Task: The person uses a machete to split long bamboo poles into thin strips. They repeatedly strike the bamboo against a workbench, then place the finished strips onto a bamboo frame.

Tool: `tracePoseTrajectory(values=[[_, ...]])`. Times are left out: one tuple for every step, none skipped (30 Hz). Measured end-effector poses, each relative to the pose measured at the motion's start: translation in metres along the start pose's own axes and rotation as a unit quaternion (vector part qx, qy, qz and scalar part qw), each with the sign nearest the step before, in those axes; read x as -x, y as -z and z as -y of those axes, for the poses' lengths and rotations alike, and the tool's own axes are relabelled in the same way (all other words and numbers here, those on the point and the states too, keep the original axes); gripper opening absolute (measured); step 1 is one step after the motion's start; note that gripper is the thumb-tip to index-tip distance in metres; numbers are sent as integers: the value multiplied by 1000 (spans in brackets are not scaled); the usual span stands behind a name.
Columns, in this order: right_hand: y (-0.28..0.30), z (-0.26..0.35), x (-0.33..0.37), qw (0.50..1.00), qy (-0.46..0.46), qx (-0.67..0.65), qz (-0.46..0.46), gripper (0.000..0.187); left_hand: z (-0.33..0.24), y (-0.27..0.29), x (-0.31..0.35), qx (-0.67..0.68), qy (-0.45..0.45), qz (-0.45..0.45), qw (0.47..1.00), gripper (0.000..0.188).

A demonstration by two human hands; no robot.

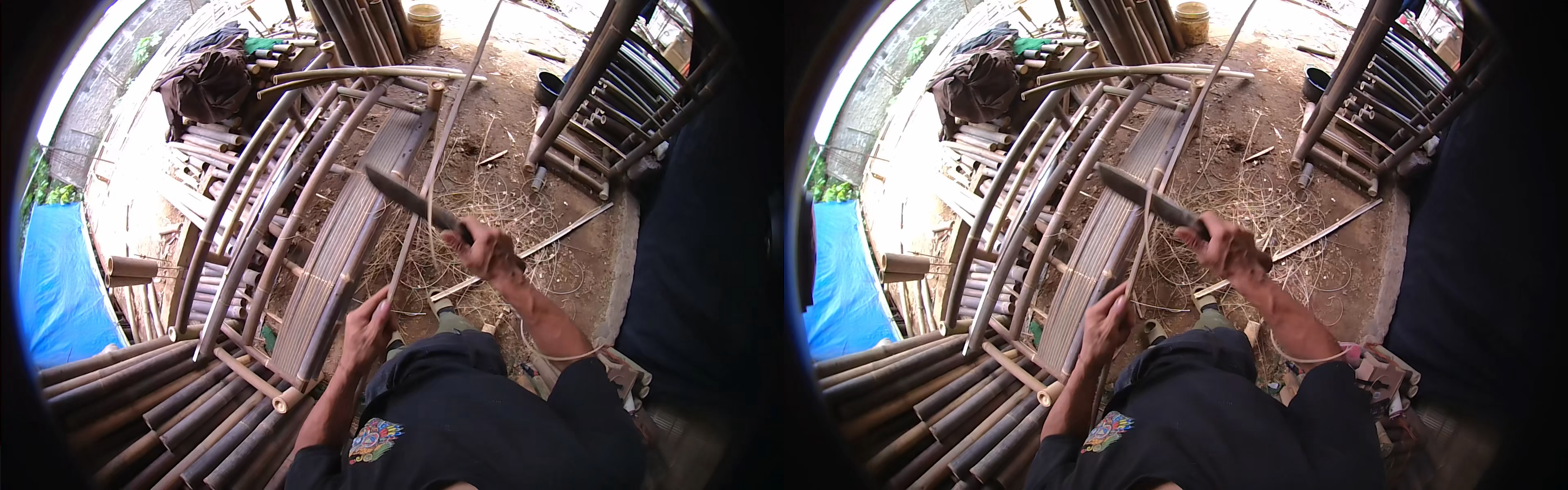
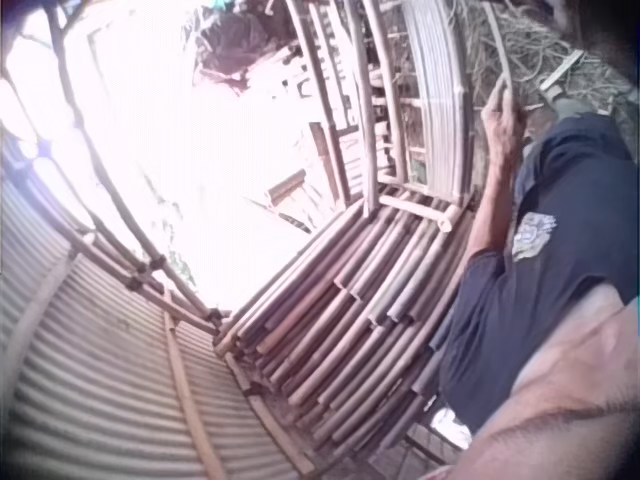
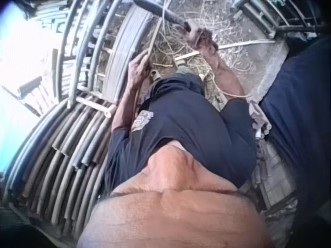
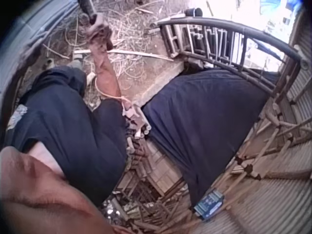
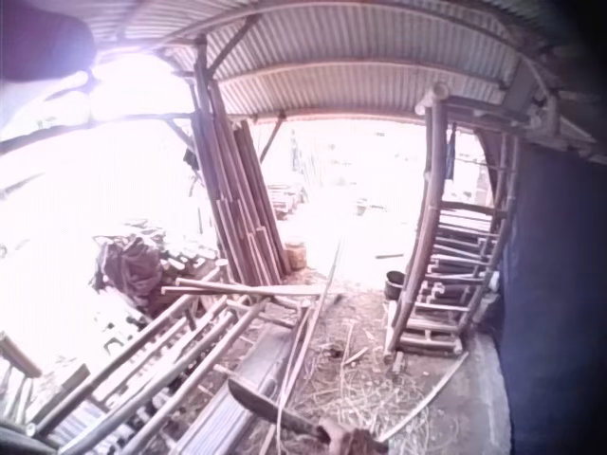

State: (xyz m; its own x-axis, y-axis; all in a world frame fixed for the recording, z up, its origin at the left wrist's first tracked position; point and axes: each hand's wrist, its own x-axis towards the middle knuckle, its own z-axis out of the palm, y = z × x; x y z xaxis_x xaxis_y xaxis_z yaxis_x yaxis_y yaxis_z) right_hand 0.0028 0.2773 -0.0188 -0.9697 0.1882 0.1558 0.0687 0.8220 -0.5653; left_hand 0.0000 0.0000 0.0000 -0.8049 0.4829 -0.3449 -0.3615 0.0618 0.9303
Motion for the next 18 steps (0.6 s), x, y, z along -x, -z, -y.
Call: tracePoseTrajectory(values=[[-4,7,12,999,28,17,-11,64,-12,-20,-14,48,18,-4,999,34],[-3,24,20,997,60,34,-36,63,-19,-33,-23,92,10,-2,996,32],[-30,67,17,992,76,-18,-96,61,-43,-1,-23,15,5,-16,1000,32],[-35,67,23,991,89,-24,-93,60,-36,-5,-28,10,-1,-13,1000,32],[-34,65,27,995,72,-19,-67,61,-30,-8,-29,5,-6,-11,1000,32],[-30,64,29,998,50,-16,-45,62,-30,-12,-27,-23,-9,-15,1000,33],[-26,61,30,999,28,-14,-22,63,-28,-17,-23,-18,-17,-28,999,33],[-25,54,25,999,15,-23,-35,64,-26,-22,-18,-13,-24,-42,999,33],[-21,51,21,998,24,-11,-58,65,-26,-26,-14,-11,-32,-57,998,34],[-22,49,22,998,28,-6,-60,66,-27,-26,-11,-24,-28,-58,998,35],[-25,47,23,998,33,0,-61,66,-25,-24,-10,-38,-38,-57,997,35],[-27,41,20,997,23,6,-67,67,-22,-23,-11,-49,-51,-56,996,35],[-29,34,16,997,14,13,-73,68,-21,-22,-11,-60,-65,-55,995,35],[-30,28,10,997,6,20,-79,68,-21,-22,-5,-43,-32,-48,997,36],[-19,22,-1,997,-36,37,-52,71,-19,-19,4,-46,-22,-44,998,36],[-10,9,-11,996,-76,22,-31,72,-14,-17,16,-47,-13,-38,998,36],[1,-5,-19,993,-119,6,-11,72,-9,-14,28,-50,-2,-30,998,36],[10,-24,-26,989,-144,14,-33,73,-6,-10,42,-71,5,-19,997,35]])
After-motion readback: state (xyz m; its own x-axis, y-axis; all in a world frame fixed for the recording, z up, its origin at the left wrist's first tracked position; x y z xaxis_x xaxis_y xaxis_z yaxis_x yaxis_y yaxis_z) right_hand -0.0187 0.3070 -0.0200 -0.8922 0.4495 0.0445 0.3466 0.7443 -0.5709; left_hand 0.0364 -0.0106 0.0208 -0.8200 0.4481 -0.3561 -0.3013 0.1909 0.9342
